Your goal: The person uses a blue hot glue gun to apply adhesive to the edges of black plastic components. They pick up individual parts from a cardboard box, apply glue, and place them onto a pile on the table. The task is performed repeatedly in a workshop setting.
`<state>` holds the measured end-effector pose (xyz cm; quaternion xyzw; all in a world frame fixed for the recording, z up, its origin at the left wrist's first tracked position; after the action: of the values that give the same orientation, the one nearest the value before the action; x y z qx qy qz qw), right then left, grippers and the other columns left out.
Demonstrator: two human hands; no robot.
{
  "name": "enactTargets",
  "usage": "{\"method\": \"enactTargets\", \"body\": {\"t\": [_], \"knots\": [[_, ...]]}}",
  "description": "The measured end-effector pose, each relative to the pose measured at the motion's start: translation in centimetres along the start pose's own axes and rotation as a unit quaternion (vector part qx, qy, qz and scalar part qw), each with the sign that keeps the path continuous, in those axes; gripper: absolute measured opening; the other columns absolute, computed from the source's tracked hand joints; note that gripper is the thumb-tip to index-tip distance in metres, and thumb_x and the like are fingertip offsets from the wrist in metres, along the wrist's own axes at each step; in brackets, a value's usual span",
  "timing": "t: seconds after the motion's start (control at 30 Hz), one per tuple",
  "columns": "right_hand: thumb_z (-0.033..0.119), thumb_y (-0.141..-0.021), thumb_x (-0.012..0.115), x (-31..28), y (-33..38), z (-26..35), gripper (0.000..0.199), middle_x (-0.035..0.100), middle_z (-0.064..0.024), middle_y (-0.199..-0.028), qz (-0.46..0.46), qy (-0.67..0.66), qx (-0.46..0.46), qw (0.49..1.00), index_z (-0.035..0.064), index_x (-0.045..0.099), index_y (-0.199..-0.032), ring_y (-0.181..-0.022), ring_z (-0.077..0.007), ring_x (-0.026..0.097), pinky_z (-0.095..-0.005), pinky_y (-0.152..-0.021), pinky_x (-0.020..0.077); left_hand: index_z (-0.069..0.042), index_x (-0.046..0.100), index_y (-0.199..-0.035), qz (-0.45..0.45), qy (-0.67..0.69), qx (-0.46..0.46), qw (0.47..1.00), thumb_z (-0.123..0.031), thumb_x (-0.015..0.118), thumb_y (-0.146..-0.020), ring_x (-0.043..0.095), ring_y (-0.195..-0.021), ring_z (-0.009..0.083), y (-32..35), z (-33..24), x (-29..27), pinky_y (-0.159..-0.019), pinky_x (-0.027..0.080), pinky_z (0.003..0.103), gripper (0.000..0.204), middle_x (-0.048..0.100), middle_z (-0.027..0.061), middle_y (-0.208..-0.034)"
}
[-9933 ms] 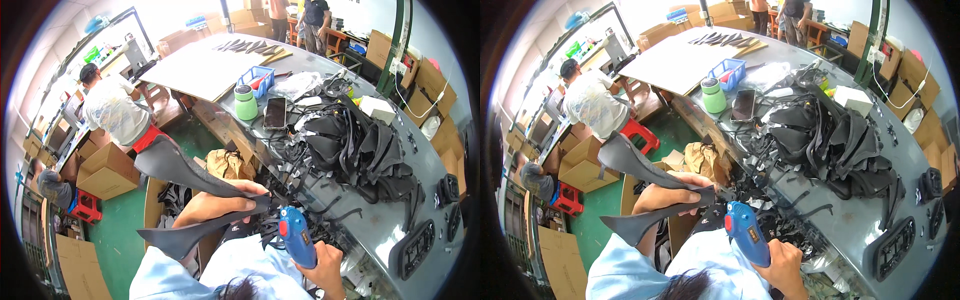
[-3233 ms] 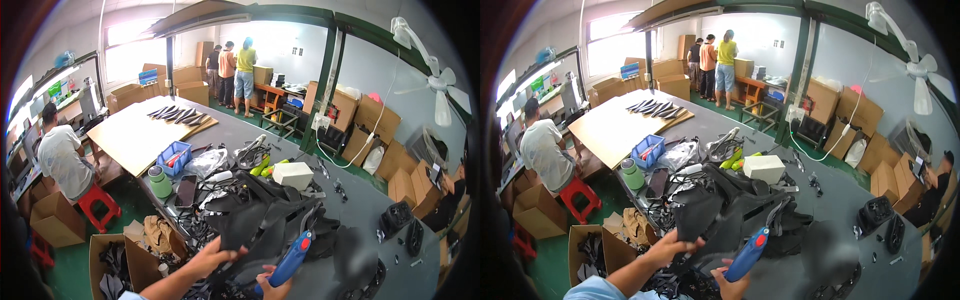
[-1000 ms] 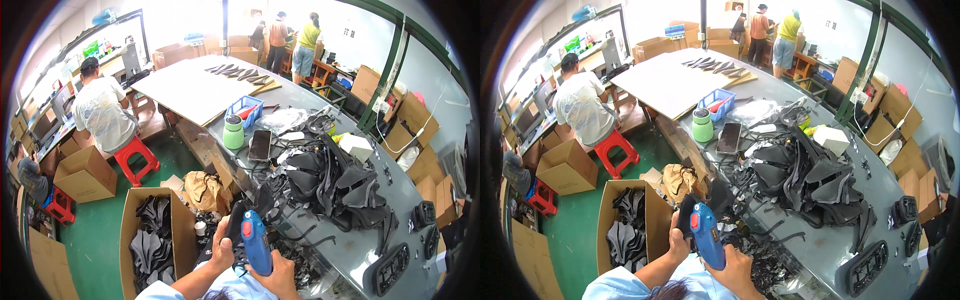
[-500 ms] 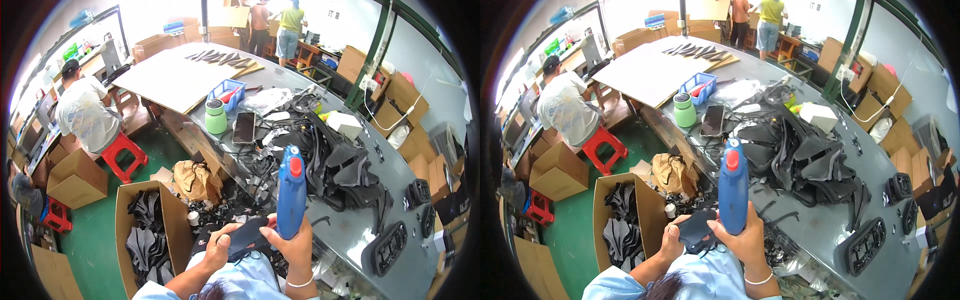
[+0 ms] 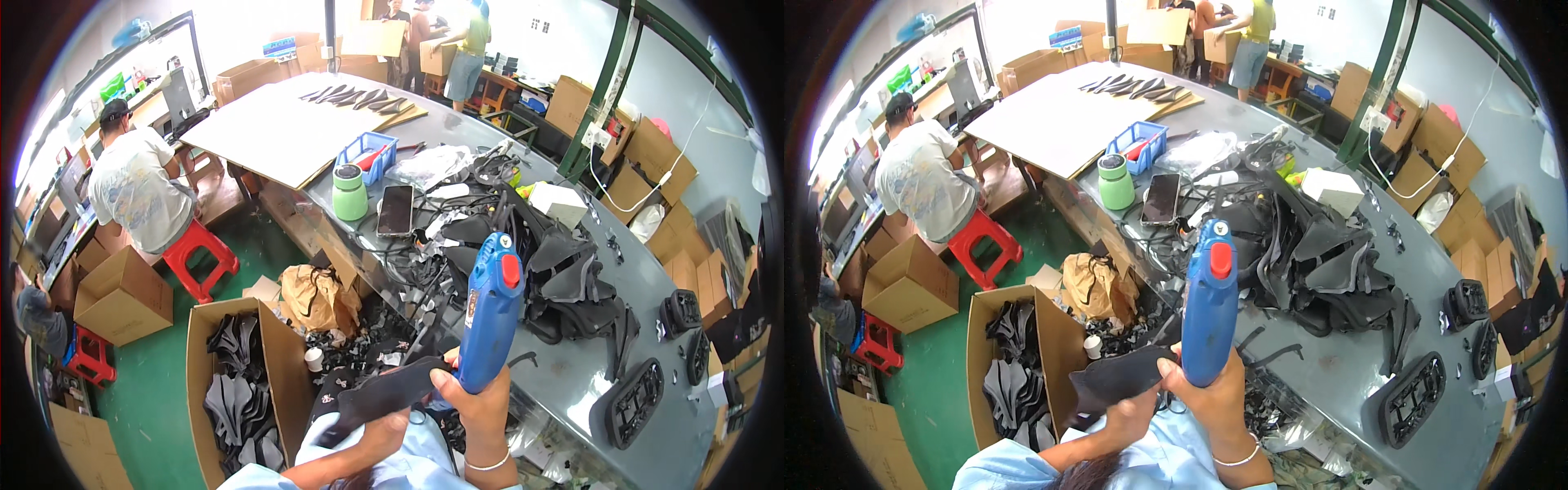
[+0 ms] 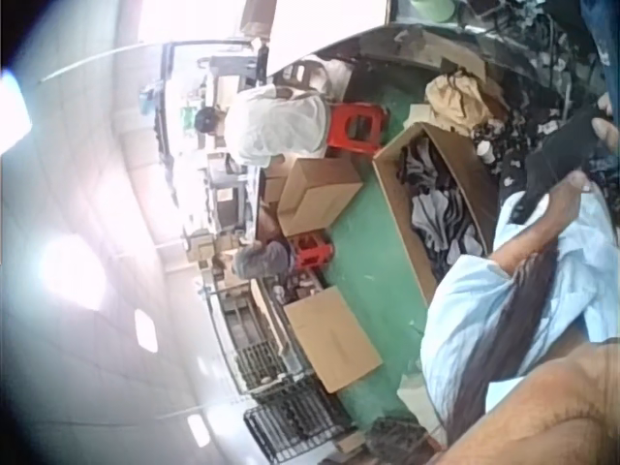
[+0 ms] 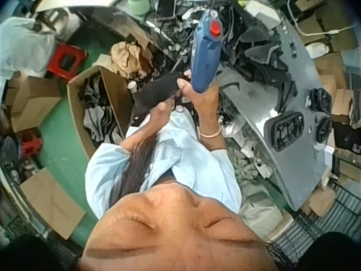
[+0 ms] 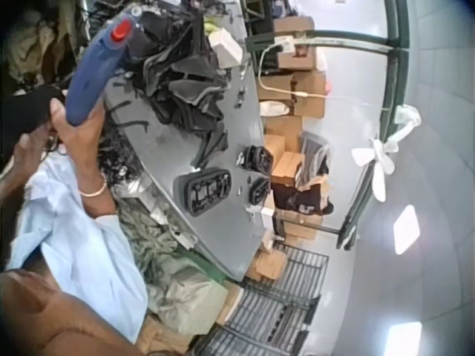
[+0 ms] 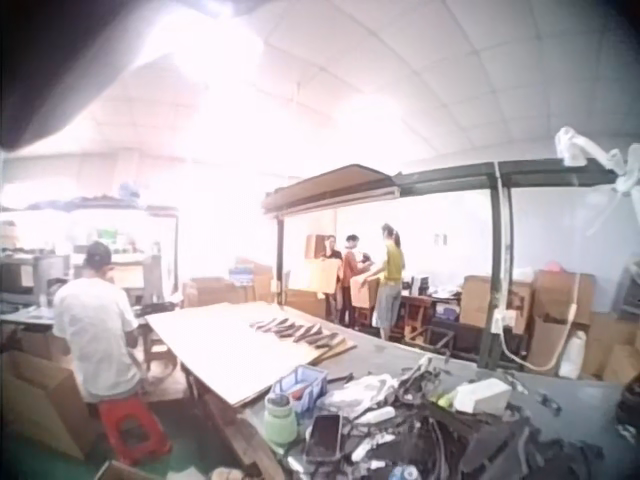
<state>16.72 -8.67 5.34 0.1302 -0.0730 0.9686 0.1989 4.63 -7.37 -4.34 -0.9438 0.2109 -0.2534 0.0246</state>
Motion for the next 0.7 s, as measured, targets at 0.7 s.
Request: {"method": "enactTargets", "body": {"t": [0.7], "knots": [[0.013, -0.072, 0.075, 0.6, -0.6, -1.7, 0.029, 0.059, -0.0039, -0.067, -0.024, 0.228, -0.123, 0.966, -0.0003, 0.053, -0.085, -0.059, -0.0098, 0.057, -0.0246, -0.054, 0.0450, 0.000, 0.050, -0.112, -0.004, 0.175, -0.031, 0.984, -0.036, 0.053, -0.088, 0.059, -0.097, 0.0289, -2.7, -5.7, -0.8, -0.084, 0.048, 0.041, 0.043, 0.059, 0.0204, -0.106]]}}
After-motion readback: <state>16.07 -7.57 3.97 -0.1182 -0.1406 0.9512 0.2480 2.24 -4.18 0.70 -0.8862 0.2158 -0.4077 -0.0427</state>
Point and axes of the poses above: each hand's wrist, its own y-axis away from the middle knuckle, its own x-axis out of the palm, z = x × y, the point moved 1 cm from there along -y, towards the middle knuckle
